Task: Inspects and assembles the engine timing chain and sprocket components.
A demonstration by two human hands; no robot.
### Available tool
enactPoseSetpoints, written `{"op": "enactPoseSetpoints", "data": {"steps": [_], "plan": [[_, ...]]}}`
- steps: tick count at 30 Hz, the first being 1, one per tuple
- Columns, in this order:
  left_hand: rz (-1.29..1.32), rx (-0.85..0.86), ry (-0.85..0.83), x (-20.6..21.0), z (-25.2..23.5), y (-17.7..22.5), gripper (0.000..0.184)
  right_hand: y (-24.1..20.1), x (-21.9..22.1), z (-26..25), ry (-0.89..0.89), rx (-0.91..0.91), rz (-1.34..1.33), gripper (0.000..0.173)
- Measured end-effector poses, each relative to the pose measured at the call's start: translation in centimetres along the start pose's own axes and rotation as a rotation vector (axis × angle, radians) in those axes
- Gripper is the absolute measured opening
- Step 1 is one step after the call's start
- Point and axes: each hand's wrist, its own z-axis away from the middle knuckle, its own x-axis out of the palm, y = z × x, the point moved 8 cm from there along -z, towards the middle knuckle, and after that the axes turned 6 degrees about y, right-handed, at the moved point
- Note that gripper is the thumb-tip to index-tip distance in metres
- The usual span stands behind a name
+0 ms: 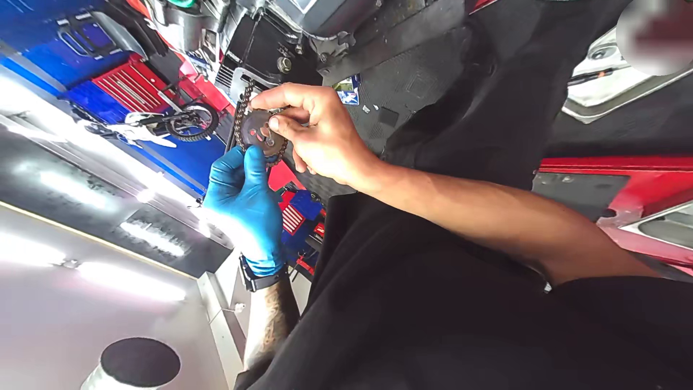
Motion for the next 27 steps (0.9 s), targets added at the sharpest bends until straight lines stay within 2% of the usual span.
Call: {"op": "enactPoseSetpoints", "data": {"steps": [7,15,20,27], "plan": [[0.002,-0.011,0.028,0.0,0.1,-0.1,0.008,0.2,-0.3,-0.2,-0.046,-0.074,0.160,0.025],[-0.028,0.005,0.011,-0.1,0.2,-0.1,0.007,-1.5,0.1,0.5,0.014,-0.434,0.514,0.030],[-0.017,-0.012,0.025,0.0,0.4,0.0,0.006,-1.6,0.1,-0.2,0.007,-0.411,0.596,0.018],[0.004,-0.009,0.065,0.0,0.4,0.0,0.005,-1.9,0.7,-0.2,-0.022,-0.473,0.787,0.016]]}}
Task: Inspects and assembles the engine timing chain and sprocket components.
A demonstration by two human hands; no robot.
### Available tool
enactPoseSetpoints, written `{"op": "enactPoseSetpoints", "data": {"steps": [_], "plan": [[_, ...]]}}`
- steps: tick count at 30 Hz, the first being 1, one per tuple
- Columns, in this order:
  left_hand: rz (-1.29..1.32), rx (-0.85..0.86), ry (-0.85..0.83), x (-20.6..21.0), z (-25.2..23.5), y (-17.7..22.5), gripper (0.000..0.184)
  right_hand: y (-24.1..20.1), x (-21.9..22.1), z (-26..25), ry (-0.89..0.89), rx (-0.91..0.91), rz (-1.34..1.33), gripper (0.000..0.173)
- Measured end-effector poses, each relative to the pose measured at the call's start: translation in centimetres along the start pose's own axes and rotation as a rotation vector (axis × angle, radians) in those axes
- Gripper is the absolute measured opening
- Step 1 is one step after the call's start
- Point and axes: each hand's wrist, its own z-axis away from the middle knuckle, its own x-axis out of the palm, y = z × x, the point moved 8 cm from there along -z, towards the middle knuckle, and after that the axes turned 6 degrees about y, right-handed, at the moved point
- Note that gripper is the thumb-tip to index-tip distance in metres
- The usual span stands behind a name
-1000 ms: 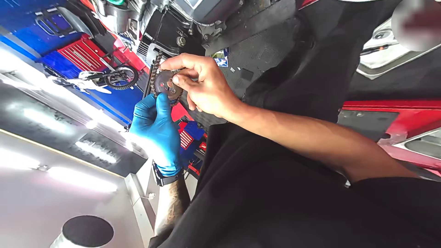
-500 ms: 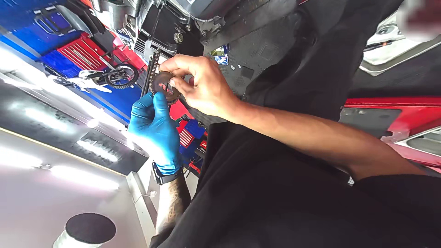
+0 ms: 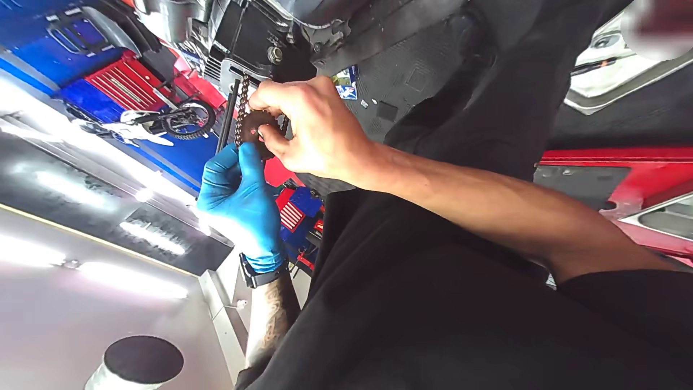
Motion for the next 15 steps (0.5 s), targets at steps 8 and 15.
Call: {"op": "enactPoseSetpoints", "data": {"steps": [8,15], "plan": [[0.084,0.009,0.119,0.40,0.18,0.22,0.003,0.16,-0.44,0.04,0.063,-0.003,0.027,0.020],[0.104,0.018,0.123,0.44,0.07,0.21,0.004,-0.54,-0.09,-0.14,0.033,-0.073,0.056,0.025]]}}
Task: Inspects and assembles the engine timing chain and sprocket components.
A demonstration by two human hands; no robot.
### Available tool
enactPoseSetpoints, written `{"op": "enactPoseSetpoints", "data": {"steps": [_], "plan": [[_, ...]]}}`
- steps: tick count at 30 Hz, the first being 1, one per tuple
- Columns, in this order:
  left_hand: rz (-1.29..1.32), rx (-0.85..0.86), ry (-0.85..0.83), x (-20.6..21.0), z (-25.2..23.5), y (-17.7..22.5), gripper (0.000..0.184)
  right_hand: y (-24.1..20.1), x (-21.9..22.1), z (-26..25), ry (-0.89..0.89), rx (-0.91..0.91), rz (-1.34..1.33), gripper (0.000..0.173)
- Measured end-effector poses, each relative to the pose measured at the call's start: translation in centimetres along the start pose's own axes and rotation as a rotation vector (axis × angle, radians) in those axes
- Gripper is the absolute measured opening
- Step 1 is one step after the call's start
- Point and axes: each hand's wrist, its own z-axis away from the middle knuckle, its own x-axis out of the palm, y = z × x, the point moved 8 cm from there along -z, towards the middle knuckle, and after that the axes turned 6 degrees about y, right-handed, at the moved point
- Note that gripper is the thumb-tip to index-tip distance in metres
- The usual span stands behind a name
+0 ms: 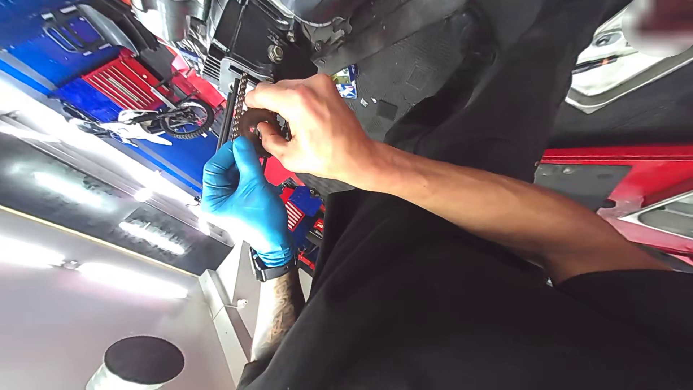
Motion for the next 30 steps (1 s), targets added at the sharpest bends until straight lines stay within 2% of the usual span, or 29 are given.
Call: {"op": "enactPoseSetpoints", "data": {"steps": [4,7,13,30], "plan": [[-0.006,-0.028,-0.005,0.0,0.0,-0.1,0.005,-0.5,0.0,-0.1,-0.011,-0.046,-0.002,0.024],[-0.068,-0.027,-0.074,0.1,0.3,0.0,0.005,-0.3,-0.1,-0.1,-0.013,-0.058,-0.016,0.024],[-0.091,0.023,-0.151,0.1,1.2,-0.1,0.031,-0.1,-0.4,-0.7,-0.043,-0.074,-0.076,0.019],[-0.180,0.095,-0.155,0.5,1.1,0.3,0.033,0.0,-0.6,-1.5,-0.044,-0.060,-0.148,0.017]]}}
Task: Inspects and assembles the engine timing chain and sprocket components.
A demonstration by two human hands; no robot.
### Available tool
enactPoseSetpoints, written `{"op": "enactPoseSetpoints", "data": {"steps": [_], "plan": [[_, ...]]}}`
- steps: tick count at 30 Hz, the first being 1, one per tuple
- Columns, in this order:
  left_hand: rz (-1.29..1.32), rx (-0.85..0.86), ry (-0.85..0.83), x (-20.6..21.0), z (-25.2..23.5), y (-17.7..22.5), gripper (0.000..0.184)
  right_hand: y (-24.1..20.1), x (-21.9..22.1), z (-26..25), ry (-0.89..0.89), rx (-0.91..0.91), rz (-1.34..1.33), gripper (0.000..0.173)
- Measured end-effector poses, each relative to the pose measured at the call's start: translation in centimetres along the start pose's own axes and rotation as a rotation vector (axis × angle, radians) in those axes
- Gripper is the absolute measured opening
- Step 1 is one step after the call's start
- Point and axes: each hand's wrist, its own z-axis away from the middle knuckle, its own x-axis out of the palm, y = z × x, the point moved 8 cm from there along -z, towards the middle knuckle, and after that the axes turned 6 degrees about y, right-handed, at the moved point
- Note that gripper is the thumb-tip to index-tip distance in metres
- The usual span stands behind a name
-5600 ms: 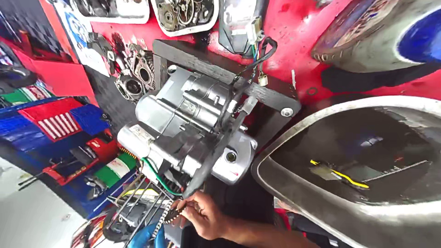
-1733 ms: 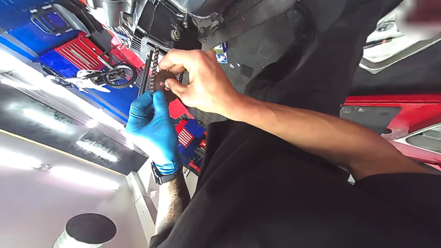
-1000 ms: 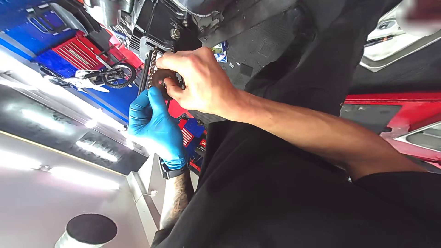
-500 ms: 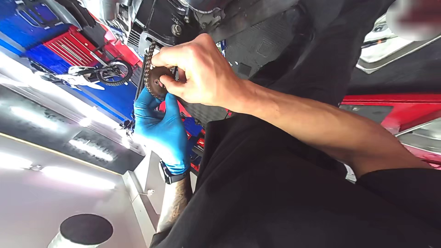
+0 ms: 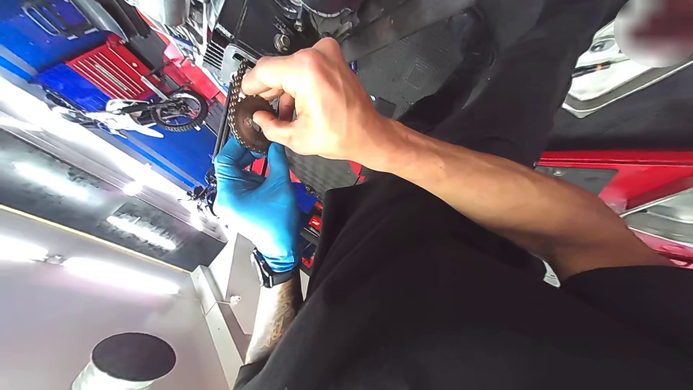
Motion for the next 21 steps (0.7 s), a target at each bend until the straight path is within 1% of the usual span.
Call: {"op": "enactPoseSetpoints", "data": {"steps": [6,9,13,17,21], "plan": [[0.070,-0.046,0.049,-0.4,0.0,-0.3,0.019,-0.2,0.0,0.3,-0.006,-0.021,-0.017,0.014],[0.111,-0.039,0.088,-0.7,0.0,-0.2,0.012,-0.3,0.1,0.3,-0.002,-0.033,-0.025,0.017],[0.139,-0.057,0.113,-0.8,-0.2,-0.3,0.011,-0.4,0.2,0.2,-0.014,-0.034,-0.020,0.016],[0.065,-0.049,0.079,-0.9,-0.3,-0.2,0.012,-0.3,0.2,0.1,-0.009,-0.037,-0.009,0.016],[0.082,-0.054,0.084,-1.1,-0.3,-0.2,0.012,-0.3,0.2,0.1,-0.006,-0.035,-0.012,0.016]]}}
